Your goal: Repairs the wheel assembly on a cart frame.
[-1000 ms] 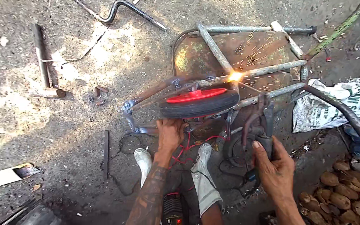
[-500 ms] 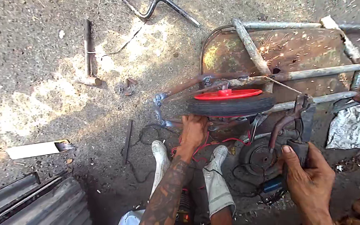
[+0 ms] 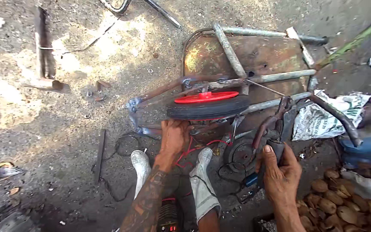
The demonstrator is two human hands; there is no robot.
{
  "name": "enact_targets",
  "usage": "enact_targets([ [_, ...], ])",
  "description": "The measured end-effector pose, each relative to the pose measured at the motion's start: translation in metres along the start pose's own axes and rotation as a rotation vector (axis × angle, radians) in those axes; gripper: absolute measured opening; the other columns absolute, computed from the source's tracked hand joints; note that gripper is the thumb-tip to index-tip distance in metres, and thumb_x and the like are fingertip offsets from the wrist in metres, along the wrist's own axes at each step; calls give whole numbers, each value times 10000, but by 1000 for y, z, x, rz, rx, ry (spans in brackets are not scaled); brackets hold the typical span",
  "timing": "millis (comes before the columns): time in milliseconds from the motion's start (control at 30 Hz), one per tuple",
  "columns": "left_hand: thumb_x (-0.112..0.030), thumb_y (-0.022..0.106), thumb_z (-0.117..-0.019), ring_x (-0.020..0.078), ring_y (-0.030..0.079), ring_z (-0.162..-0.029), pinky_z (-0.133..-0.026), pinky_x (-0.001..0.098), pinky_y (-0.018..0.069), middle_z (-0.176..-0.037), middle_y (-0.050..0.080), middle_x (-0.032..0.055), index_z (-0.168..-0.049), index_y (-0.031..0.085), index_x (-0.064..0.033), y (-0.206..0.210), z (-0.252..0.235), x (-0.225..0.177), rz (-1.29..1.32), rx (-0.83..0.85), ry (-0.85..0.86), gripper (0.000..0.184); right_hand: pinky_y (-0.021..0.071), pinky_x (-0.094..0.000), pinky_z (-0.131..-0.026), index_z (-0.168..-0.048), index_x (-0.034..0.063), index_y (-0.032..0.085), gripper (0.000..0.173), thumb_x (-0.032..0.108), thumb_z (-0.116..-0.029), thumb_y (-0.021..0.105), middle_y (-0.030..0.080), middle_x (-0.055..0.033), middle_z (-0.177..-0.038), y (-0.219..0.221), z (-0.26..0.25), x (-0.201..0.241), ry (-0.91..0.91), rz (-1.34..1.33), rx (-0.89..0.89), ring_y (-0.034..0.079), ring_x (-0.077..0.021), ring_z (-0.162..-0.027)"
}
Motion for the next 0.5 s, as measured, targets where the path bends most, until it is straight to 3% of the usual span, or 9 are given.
enact_targets([
  [167, -328, 576, -1015, 349, 688, -966, -886, 592, 455, -932, 743, 128, -910, 761, -80, 1, 1, 2, -5, -28, 3, 327, 554, -268, -471, -1341, -69, 516, 405, 196, -1037, 551, 622, -25, -762, 4, -12, -14, 49, -18, -39, 599, -106, -529],
  [333, -355, 566, -1020, 334, 685, -950, -880, 581, 447, -915, 739, 115, -890, 755, -90, -1, 1, 4, -4, -35, 7, 351, 556, -278, -475, -1338, -76, 527, 428, 208, -1022, 584, 633, -26, -745, 12, -8, -10, 29, -10, 29, 600, -115, -526],
  [500, -353, 583, -1015, 339, 682, -931, -863, 585, 442, -889, 732, 117, -876, 748, -84, -1, 2, 4, -16, -34, 9, 345, 550, -253, -487, -1353, -74, 530, 452, 212, -1012, 604, 651, -33, -807, 11, -14, -8, 1, 27, -30, 602, -92, -544],
])
Point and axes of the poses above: each hand's wrist, its own z-axis away from the middle knuckle, its own y-axis out of the palm, x = y × z, the point moved 8 cm from there along -z, towards the middle knuckle
